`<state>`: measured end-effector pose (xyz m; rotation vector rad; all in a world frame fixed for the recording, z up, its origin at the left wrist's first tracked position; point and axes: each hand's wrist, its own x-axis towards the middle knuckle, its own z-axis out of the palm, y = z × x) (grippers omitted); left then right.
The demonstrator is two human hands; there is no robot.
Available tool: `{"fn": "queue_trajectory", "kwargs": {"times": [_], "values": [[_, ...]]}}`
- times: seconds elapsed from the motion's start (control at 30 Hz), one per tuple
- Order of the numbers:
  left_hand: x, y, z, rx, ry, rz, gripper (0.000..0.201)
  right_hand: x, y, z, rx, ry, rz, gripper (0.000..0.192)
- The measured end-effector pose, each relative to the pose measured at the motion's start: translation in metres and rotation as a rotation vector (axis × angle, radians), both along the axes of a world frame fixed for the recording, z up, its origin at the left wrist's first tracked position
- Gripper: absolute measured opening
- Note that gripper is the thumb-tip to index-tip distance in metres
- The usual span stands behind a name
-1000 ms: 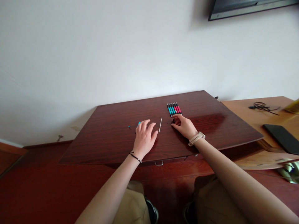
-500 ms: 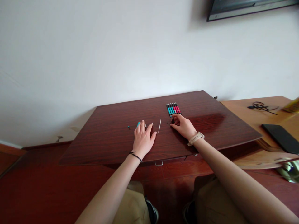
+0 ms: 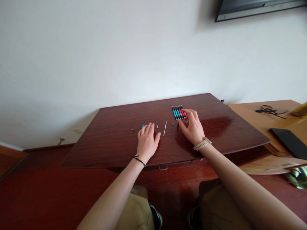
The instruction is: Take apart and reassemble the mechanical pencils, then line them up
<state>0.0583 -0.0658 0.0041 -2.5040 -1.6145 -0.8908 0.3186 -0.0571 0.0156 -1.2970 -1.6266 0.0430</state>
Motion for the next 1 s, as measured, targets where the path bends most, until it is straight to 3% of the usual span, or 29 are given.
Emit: {"fn": "queue_trajectory", "kwargs": {"times": [0.17,0.33,0.47,0.67,0.87,1.0], "values": [[-0.004,-0.005,0.024,0.120,-0.201,-0.189,0.043,-0.024,-0.017,0.021,0.084,-0.061,0.144,0.039],[0.000,-0.019,0.044,0.201,-0.377,-0.300,0.026,-0.054,-0.017,0.021,0.010,-0.140,0.307,0.027],[0.005,-0.028,0.049,0.179,-0.505,-0.308,0.019,-0.070,-0.004,0.012,-0.127,-0.161,0.294,0.025],[0.006,-0.028,0.046,0.014,-0.697,-0.259,0.020,-0.088,0.012,0.011,-0.361,-0.260,0.190,0.031],[0.005,-0.023,0.042,-0.146,-0.914,-0.241,0.029,-0.104,0.024,0.009,-0.447,-0.363,0.095,0.034],[0.006,-0.024,0.044,-0.191,-0.989,-0.229,0.027,-0.107,0.032,0.004,-0.460,-0.356,0.096,0.026]]}}
